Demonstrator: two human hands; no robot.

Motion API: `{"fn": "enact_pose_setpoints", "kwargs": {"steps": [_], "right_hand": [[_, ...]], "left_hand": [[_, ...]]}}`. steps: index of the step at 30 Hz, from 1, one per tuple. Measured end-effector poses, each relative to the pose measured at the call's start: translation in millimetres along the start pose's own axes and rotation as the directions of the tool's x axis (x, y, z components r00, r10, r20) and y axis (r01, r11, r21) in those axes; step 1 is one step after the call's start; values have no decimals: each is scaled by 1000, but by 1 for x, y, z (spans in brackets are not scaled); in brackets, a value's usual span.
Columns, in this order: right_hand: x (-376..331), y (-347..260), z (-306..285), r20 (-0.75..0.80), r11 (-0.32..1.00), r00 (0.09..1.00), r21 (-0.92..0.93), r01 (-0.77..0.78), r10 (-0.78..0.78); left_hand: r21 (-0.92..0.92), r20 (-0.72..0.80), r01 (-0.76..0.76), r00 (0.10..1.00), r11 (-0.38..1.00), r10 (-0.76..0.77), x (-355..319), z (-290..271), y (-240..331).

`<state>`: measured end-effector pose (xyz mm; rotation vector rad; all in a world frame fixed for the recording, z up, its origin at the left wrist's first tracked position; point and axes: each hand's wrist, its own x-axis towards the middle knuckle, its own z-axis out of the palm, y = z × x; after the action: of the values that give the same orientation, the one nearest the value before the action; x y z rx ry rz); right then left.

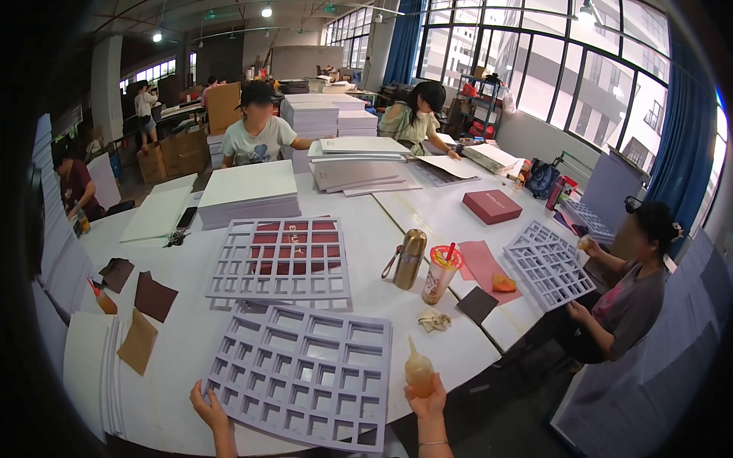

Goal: Applying glue to the edges of a white cardboard grid insert for product packaging.

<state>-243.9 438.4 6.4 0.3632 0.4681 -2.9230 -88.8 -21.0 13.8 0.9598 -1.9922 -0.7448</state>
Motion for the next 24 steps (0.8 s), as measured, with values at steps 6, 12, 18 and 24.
{"fn": "enact_pose_setpoints", "kwargs": {"steps": [6, 12, 18, 24], "right_hand": [[-4, -2, 4, -26, 1000, 1000, -12, -15, 15], [-1, 1, 3, 23, 1000, 1000, -10, 11, -10], [1, 0, 1, 15, 1000, 1000, -13, 5, -5], [1, -1, -1, 26, 1000, 1000, -3, 4, -4]], "left_hand": [[-6, 34, 56, 998, 998, -56, -1, 1, 1], [-69, -14, 22, 1000, 997, -23, -1, 3, -3], [-66, 1, 34, 999, 997, -34, 0, 3, 2], [-39, 7, 36, 999, 999, -36, 0, 2, 0]]}}
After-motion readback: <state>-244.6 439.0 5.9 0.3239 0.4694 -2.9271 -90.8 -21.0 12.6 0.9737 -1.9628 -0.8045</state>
